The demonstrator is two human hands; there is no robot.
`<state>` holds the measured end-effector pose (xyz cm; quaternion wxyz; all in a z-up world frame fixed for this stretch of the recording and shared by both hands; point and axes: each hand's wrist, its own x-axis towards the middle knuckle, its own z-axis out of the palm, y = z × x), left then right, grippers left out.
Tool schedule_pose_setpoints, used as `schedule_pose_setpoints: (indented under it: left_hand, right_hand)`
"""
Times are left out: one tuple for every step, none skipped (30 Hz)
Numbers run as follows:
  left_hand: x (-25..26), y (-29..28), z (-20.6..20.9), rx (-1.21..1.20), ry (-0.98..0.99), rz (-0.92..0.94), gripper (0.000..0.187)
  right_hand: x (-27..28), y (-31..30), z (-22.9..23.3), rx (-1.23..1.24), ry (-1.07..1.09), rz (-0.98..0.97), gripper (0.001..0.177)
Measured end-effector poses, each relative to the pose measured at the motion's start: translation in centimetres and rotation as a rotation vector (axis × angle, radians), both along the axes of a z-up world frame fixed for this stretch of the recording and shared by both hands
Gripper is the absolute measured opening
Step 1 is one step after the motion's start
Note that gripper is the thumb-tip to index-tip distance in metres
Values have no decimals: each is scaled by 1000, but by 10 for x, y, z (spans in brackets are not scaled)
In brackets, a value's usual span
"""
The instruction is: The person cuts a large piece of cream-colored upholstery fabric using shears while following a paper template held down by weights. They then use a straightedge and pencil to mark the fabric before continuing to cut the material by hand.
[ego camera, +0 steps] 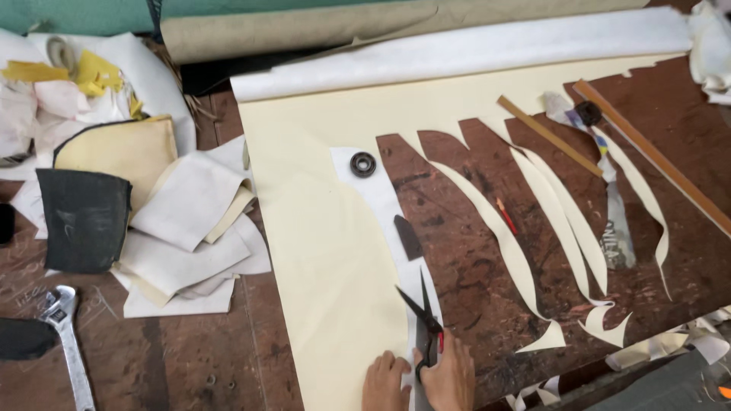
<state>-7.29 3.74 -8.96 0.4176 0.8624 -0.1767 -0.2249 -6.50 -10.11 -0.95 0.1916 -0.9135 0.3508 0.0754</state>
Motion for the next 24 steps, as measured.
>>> schedule_pose_setpoints:
  left_hand:
    - [-2, -4, -16, -6, -9, -2, 42]
    - [-6, -5, -33, 1, -53, -40, 45]
    - [-11, -6, -51, 8, -95, -79, 49]
    - [-15, -7, -67, 15, -103, -69, 49]
    - [-21, -10, -83, 32, -117, -57, 48]
    - [-26, -13, -96, 48, -127, -41, 47]
    - [-28, -15, -105, 54, -131, -27, 47]
    - [-30, -18, -111, 99, -101, 4, 26]
    - [-30, -22, -113, 143, -71, 36, 17]
    - [-31, -24, -112, 149, -65, 50, 17]
    - [-36, -26, -107, 166, -27, 89, 15]
    - [-27, -31, -101, 168, 14, 143, 16]
    - [-15, -34, -83, 171, 69, 217, 20]
    - [-2, -38, -59, 174, 124, 301, 25]
    - [15, -47, -35, 143, 109, 349, 31]
    - [31, -57, -9, 113, 82, 379, 37]
    - [54, -70, 13, 85, 17, 386, 43]
    - [81, -86, 31, 62, -84, 378, 55]
    - [109, -104, 45, 69, -184, 424, 65]
    - [139, -120, 57, 110, -171, 472, 72]
    - [162, -135, 66, 152, -158, 519, 79]
    - [180, -148, 74, 147, -159, 508, 79]
    - [195, -161, 78, 193, -144, 568, 77]
    - [204, -171, 80, 245, -128, 638, 76]
  right_hand:
    - [2, -6, -3, -32, -44, 36, 74]
    - [2, -10, -6, -54, -85, 78, 78]
    - [2, -18, -8, -51, -91, 81, 78]
    - [5, -28, -10, -62, -60, 74, 75]
    - [9, -39, -10, -73, -29, 67, 71]
    - [14, -55, -10, -89, 10, 76, 75]
    - [22, -73, -10, -106, 48, 85, 80]
    - [33, -95, -8, -103, 65, 99, 80]
    - [45, -115, -6, -100, 81, 112, 79]
    - [51, -131, -4, -95, 85, 127, 79]
    - [59, -148, -1, -109, 38, 152, 73]
    - [70, -164, 3, -128, -15, 173, 66]
    - [79, -180, 8, -125, -17, 185, 66]
    - [91, -195, 13, -77, 112, 212, 80]
    - [103, -207, 16, -33, 243, 236, 93]
    - [112, -216, 17, -26, 248, 244, 93]
    - [123, -224, 16, 49, 363, 257, 93]
    - [126, -231, 18, 121, 480, 257, 94]
    - [124, -236, 20, 125, 487, 254, 94]
    - [124, -240, 25, 135, 458, 258, 92]
    - [125, -245, 31, 145, 429, 262, 90]
    - [131, -250, 40, 143, 426, 249, 90]
    - [140, -256, 51, 209, 558, 288, 81]
    - [153, -259, 62, 278, 689, 341, 73]
